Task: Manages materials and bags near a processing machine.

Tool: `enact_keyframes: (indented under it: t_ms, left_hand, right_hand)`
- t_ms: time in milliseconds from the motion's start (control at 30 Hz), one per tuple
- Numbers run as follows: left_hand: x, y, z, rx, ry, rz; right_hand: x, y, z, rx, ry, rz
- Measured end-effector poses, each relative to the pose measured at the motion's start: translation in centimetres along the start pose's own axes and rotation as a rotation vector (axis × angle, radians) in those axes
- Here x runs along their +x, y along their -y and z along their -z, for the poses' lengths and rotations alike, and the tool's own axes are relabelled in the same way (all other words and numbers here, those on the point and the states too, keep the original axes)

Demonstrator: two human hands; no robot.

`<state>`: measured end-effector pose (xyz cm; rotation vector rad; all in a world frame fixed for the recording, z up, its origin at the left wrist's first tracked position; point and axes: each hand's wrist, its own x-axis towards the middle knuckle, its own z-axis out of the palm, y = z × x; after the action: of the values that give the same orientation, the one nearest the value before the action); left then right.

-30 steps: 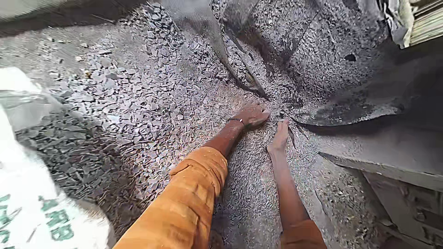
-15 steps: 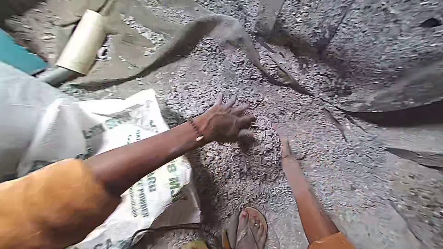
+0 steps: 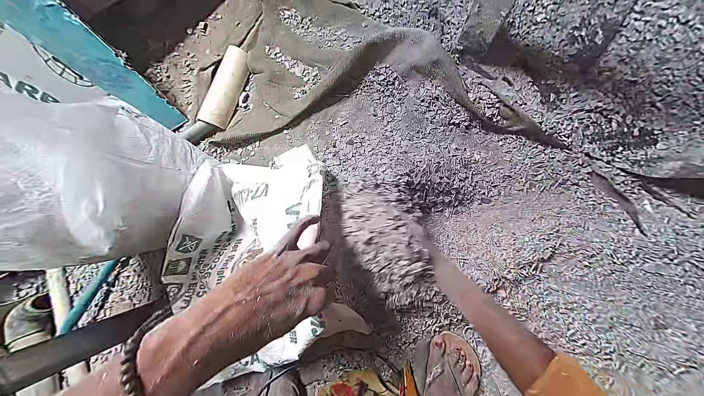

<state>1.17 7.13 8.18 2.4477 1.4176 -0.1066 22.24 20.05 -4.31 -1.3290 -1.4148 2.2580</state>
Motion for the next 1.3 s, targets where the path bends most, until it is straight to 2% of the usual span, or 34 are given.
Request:
enact_keyframes:
  t_ms: [67, 100, 167, 200, 233, 267, 300, 333, 400, 433, 500, 533, 600, 667, 700, 767, 800, 933, 1033, 1167, 1300]
  left_hand:
    - [0.0, -0.6, 0.1, 0.049, 0.004, 0.026]
    - [0.0, -0.8, 0.1, 0.056, -0.003, 0.039]
    - [-0.3, -1.0, 0.3, 0.063, -0.009, 0.063]
    - [-0.5, -0.9, 0.4, 0.070, -0.017, 0.077]
    - [-0.8, -0.8, 0.5, 0.068, -0.026, 0.089]
    - [-1.1, -0.5, 0.4, 0.054, -0.042, 0.100]
    - [-1.2, -0.3, 0.3, 0.030, -0.068, 0.108]
    - [-1.0, 0.2, 0.2, 0.017, -0.092, 0.113]
    - [1.1, 1.9, 0.5, -0.066, -0.118, 0.097]
    - [2.8, 3.3, 0.8, -0.147, -0.113, 0.089]
    - [7.1, 7.4, 0.9, -0.326, -0.111, 0.142]
    - [9.4, 10.0, 0.5, -0.407, -0.115, 0.188]
    - [13.5, 15.8, -1.4, -0.554, -0.099, 0.329]
    - [15.9, 20.6, -3.9, -0.674, -0.040, 0.486]
    - [16.4, 22.4, -5.1, -0.733, -0.020, 0.557]
    - [16.6, 24.5, -7.4, -0.834, -0.023, 0.666]
    - [16.6, 24.6, -8.0, -0.888, -0.020, 0.700]
    - [16.8, 23.0, -7.9, -1.034, 0.115, 0.623]
    - [16.4, 20.9, -6.9, -1.088, 0.211, 0.561]
    - [15.6, 17.9, -5.3, -1.053, 0.309, 0.584]
    - [14.0, 14.7, -4.6, -0.972, 0.527, 0.358]
  right_hand:
    - [-0.5, -1.6, -5.3, 0.038, 0.185, 0.218]
    - [-1.4, -0.5, -8.0, 0.046, 0.277, 0.274]
    - [-4.3, 4.4, -8.7, -0.091, 0.640, 0.121]
    - [-5.0, 6.3, -8.3, -0.112, 0.769, 0.017]
    - [-5.1, 7.4, -8.2, -0.110, 0.816, -0.035]
    - [-5.0, 8.2, -8.2, -0.140, 0.790, -0.033]
    - [-4.0, 7.6, -8.5, -0.172, 0.710, 0.103]
    - [-1.7, 5.3, -8.6, -0.233, 0.610, 0.335]
    - [4.2, 0.7, -5.7, -0.313, 0.234, 0.780]
    - [6.2, 0.3, -2.3, -0.365, 0.019, 0.872]
    - [8.6, 1.7, 6.6, -0.549, -0.315, 0.837]
    - [9.6, 2.7, 10.9, -0.611, -0.394, 0.786]
    - [12.1, 3.4, 17.8, -0.619, -0.465, 0.719]
    - [14.0, 2.7, 21.3, -0.456, -0.448, 0.656]
    - [14.8, 2.2, 21.9, -0.291, -0.418, 0.619]
    - [15.4, 1.9, 20.6, 0.039, -0.322, 0.498]
    - [15.3, 1.7, 19.2, 0.108, -0.260, 0.444]
    - [14.2, 1.2, 13.3, 0.114, -0.073, 0.287]
    - [13.3, 1.2, 9.1, 0.113, -0.104, 0.192]
    - [9.6, -0.1, 4.1, 0.111, -0.080, 0.264]
    - [4.6, -3.6, -0.8, 0.139, -0.302, 0.267]
